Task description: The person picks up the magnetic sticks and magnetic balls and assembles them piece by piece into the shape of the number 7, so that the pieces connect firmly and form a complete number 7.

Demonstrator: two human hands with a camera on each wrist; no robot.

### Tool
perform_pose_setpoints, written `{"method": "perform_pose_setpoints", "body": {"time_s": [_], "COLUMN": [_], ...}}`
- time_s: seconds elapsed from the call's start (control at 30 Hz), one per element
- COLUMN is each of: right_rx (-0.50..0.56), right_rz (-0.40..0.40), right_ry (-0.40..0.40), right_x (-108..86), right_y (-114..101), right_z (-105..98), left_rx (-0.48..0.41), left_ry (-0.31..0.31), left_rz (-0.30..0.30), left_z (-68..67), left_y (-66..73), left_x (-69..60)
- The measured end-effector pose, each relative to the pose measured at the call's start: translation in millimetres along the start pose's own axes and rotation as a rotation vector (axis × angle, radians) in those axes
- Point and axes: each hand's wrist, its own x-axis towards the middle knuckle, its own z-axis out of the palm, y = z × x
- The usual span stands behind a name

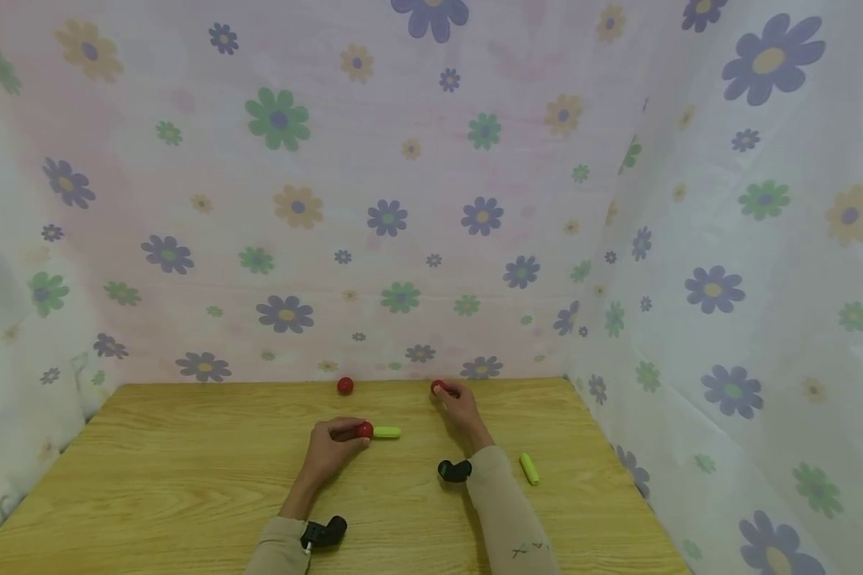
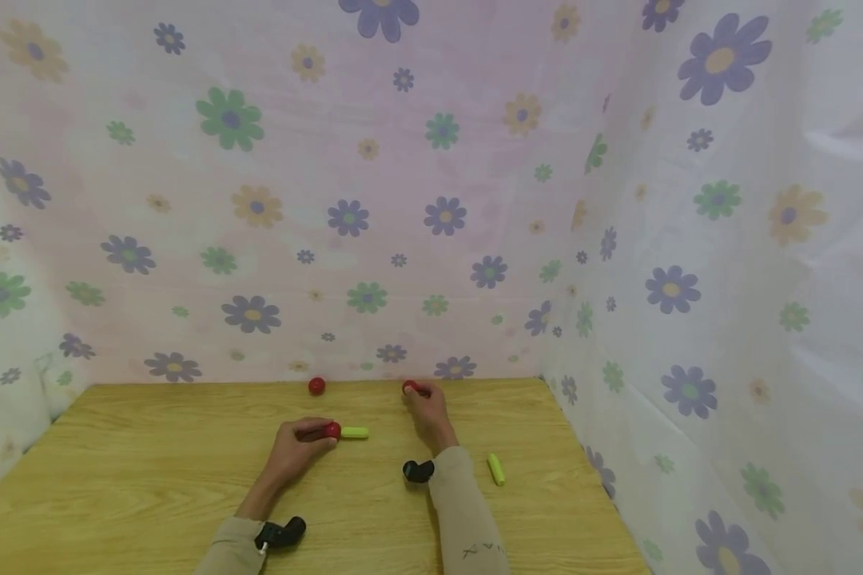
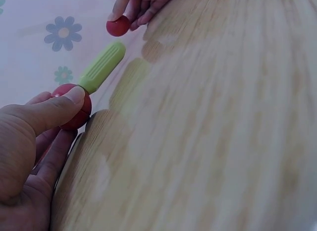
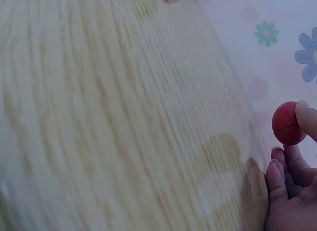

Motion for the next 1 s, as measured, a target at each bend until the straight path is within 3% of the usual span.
{"method": "perform_pose_setpoints", "body": {"time_s": [0.2, 0.47, 0.77, 1.0], "right_rx": [0.016, 0.232, 0.253, 0.188], "right_rz": [-0.006, 0.105, 0.153, 0.157], "right_ry": [0.008, -0.020, -0.040, -0.064], "right_x": [-5.0, -20.2, -32.1, -40.9], "right_y": [1, -2, -2, -8], "right_z": [4, 9, 10, 6], "left_rx": [0.012, -0.008, 0.045, 0.043], "left_ry": [0.006, -0.008, 0.035, 0.031], "left_rz": [-0.010, -0.047, 0.013, -0.026], "left_z": [-2.4, -3.8, 0.5, 1.8], "left_y": [-4.2, -8.2, -5.5, -2.7], "left_x": [-1.3, -4.1, -4.4, 2.1]}}
